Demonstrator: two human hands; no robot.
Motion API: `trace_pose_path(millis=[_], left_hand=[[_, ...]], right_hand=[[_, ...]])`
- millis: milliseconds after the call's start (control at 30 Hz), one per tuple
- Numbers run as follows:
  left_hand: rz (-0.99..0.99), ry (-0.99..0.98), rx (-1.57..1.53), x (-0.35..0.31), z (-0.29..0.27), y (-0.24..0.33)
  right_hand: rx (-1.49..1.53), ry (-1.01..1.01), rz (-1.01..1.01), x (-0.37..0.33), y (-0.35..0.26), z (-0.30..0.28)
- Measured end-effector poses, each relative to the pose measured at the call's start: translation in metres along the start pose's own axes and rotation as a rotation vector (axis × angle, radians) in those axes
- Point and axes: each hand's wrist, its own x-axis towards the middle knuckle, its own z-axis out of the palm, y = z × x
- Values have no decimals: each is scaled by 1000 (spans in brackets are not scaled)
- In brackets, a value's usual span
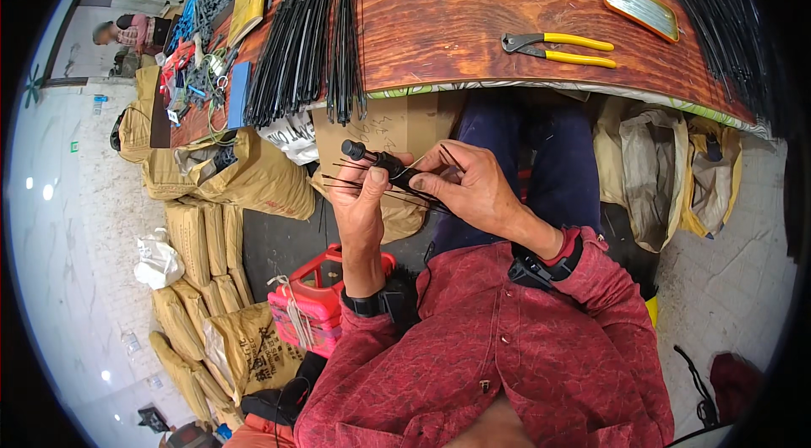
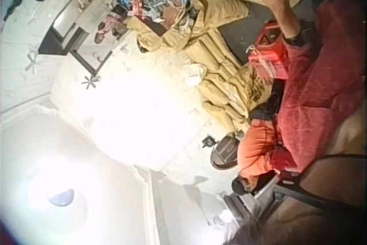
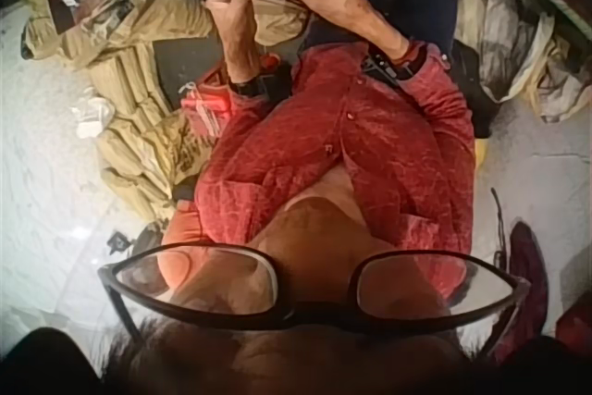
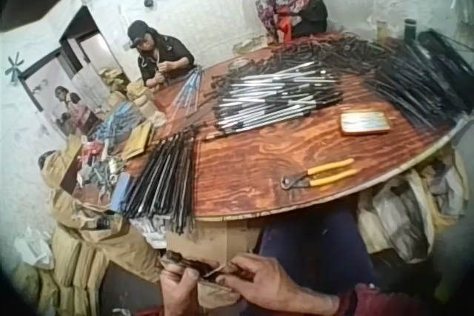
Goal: Assembling black wires by attaching small components and using pliers to crimp or secure them.
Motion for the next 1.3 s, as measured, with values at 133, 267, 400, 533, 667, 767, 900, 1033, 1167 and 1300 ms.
trace_pose_path(millis=[133,267,400,533,667,767,900,1033,1167,1300], left_hand=[[0,12,-8,0,0,-1],[24,-15,-40,0,2,-2],[22,-40,-71,0,3,-1],[13,-53,-69,2,3,-1],[-2,-96,-107,3,3,-2],[-6,-100,-125,3,8,2],[59,-76,-65,4,9,0],[41,-52,-106,4,8,0],[1,1,-132,2,4,-5],[-10,30,-146,2,3,-9]], right_hand=[[32,-5,23,1,-1,0],[32,-4,35,0,-1,0],[-14,-12,22,0,-2,0],[-41,-17,45,0,-1,1],[-79,-7,19,0,-2,1],[-70,-15,22,1,1,0],[-60,-14,49,1,2,0],[-58,-16,90,3,-3,-1],[-23,-29,149,6,-7,-4],[-34,-26,146,8,-3,-7]])
